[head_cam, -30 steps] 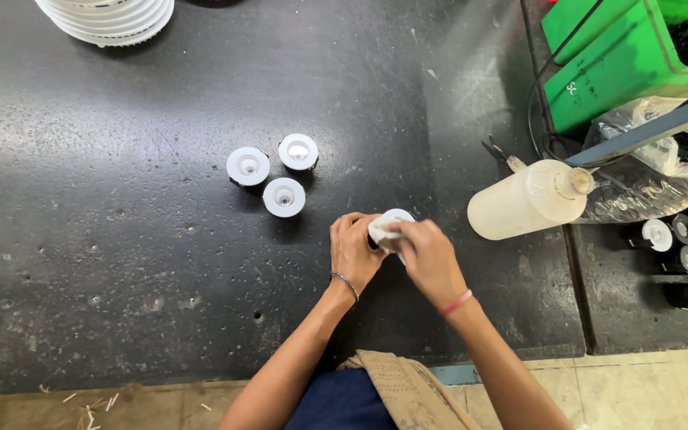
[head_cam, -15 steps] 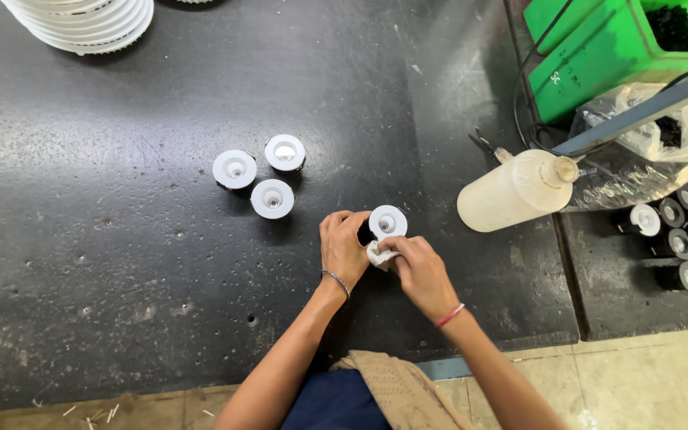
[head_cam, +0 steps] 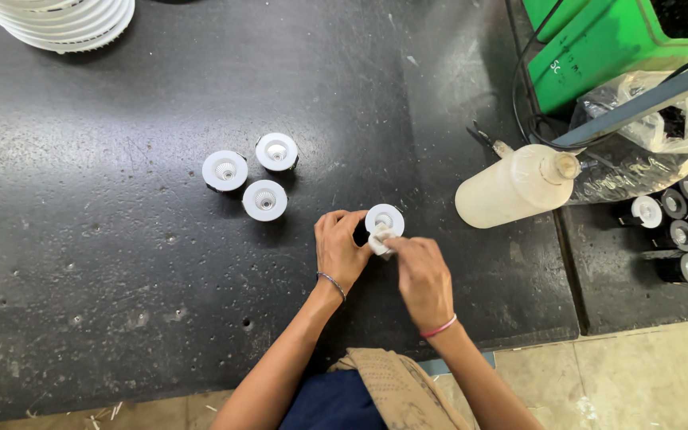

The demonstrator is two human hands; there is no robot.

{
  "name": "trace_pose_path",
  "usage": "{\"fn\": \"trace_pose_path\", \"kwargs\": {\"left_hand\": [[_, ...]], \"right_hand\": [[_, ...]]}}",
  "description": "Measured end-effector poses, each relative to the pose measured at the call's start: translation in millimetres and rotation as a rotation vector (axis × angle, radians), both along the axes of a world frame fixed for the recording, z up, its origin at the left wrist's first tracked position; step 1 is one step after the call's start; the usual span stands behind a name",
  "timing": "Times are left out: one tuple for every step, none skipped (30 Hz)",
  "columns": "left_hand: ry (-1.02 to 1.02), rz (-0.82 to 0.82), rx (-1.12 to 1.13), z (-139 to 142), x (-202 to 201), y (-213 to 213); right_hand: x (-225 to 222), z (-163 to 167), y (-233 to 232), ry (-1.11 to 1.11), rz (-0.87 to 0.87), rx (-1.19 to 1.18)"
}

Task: The person wipes small lamp reflector components with a cloth, applying liquid from a plastic bottle onto the cloth or parts, and places each cleaned component into a growing group on the workbench. They pick up black cylindrical housings one at a time, wipe the white inner reflector, and set them aside.

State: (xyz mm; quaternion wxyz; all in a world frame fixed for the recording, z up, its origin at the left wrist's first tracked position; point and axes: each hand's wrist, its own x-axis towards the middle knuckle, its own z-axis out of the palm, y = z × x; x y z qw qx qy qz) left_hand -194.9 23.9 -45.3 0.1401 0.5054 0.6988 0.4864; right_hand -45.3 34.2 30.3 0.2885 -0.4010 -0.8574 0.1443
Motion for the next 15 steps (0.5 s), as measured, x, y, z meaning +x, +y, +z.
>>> {"fn": "trace_pose_path", "kwargs": {"left_hand": [[-0.006, 0.011, -0.001, 0, 1, 0], [-0.021, 0.012, -0.008, 0, 0, 0], [-0.037, 0.009, -0.017, 1, 1, -1], [-0.051, 0.005, -0.020, 2, 1, -1], [-0.059, 0.008, -0.025, 3, 1, -1], [-0.068, 0.012, -0.029, 4, 2, 0], [-0.075, 0.015, -0.038, 5, 1, -1], [-0.069, 0.009, -0.024, 6, 2, -2], [-0.060, 0.004, -0.004, 7, 1, -2], [-0.054, 0.001, 0.016, 7, 1, -2], [-0.034, -0.003, 0.026, 7, 1, -2], [-0.011, -0.007, 0.037, 6, 0, -2], [0.011, -0.014, 0.046, 6, 0, -2], [-0.012, -0.005, 0.032, 6, 1, -2], [-0.035, 0.003, 0.016, 5, 1, -1]], "right_hand": [[-1, 1, 7, -0.001, 0.000, 0.011], [-3, 3, 15, 0.001, -0.002, 0.018], [-3, 5, 21, 0.002, -0.007, 0.024], [-4, 7, 30, 0.002, -0.026, 0.001], [-4, 8, 35, 0.001, -0.045, -0.021], [-4, 9, 35, -0.001, -0.062, -0.043], [-4, 9, 35, -0.016, -0.059, -0.038], [-4, 9, 33, -0.032, -0.055, -0.032], [-5, 8, 30, -0.046, -0.051, -0.019], [-5, 7, 26, -0.045, -0.048, -0.003], [-6, 6, 20, -0.044, -0.044, 0.012], [-6, 6, 20, -0.040, -0.041, 0.028], [-7, 6, 20, -0.037, -0.061, 0.013], [-8, 6, 20, -0.036, -0.083, -0.002], [-8, 7, 21, -0.033, -0.105, -0.019]]}}
